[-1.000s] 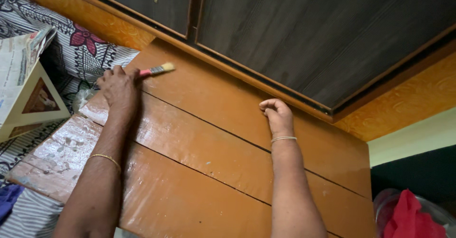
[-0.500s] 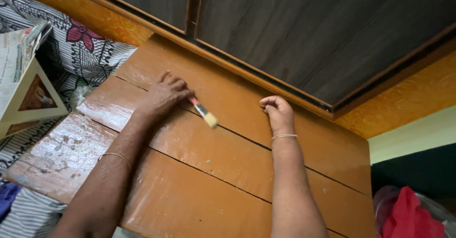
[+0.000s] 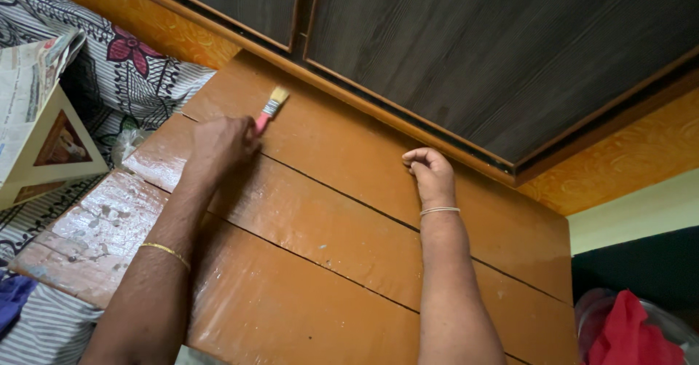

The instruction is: The person cleans a wooden bench by first brushing between the slats with a paintbrush and then wiping the surface with a purple cloth.

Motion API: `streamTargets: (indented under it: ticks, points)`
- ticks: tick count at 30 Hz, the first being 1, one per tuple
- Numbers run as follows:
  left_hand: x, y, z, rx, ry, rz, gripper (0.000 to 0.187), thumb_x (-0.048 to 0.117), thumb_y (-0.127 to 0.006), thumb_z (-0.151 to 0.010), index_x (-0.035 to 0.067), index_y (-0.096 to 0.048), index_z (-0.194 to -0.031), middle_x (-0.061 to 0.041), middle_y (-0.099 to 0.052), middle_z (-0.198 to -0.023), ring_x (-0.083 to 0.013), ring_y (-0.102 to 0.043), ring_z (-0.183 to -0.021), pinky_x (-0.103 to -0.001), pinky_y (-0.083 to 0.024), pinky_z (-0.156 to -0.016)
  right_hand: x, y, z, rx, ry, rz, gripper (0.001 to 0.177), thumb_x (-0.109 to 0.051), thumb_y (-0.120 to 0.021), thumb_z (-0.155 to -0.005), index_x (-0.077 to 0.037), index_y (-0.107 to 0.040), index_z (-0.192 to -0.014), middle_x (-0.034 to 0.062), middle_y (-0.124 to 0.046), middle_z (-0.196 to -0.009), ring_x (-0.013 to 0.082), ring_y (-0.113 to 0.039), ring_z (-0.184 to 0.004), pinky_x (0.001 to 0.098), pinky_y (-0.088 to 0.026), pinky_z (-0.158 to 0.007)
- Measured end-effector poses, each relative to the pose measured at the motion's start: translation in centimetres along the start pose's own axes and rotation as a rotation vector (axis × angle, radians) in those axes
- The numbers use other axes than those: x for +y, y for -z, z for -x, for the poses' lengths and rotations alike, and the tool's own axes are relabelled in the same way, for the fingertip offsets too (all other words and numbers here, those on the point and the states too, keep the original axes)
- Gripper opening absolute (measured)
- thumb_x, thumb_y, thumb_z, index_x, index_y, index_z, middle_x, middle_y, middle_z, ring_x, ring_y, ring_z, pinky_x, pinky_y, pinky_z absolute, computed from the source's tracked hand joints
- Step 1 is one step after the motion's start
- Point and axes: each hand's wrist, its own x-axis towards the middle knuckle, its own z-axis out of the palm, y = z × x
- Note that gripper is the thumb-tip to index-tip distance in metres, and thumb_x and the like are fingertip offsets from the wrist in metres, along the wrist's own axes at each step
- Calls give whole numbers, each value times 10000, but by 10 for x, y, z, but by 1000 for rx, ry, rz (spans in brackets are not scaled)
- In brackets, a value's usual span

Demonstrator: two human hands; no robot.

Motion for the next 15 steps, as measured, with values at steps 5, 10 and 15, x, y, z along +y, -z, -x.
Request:
streamTargets:
  ticks: [5,10,15]
  points:
    - [11,-20,-10,-51,-124,238,345,489,-652,-999,166,-763,-1043,-145,-758,-833,-340,-722,-740,-463,-562,-686,-24,-9,10,9,-22,-1,230,95,-553,-878,-31,-729,-956,35,-726,-943,100,-649,-834,239,-550,-789]
    - [27,-41,-5,231,-342,21,419,139,-598,-948,224,-646,-1355,-64,-643,-1223,-279,-655,-1111,-396,-563,-826,-39,-17,17,50,-65,102,229,89,-558,-881,-43,-732,-950,23,-729,-948,109,-676,-874,255,-573,-829]
    - [41,-50,-11,360,-356,-39,394,173,-608,-864,242,-646,-1249,-10,-576,-1274,-271,-566,-1237,-429,-503,-881,-49,-32,23,-60,64,264,195,66,-587,-887,-40,-723,-978,42,-721,-970,137,-698,-887,272,-578,-837]
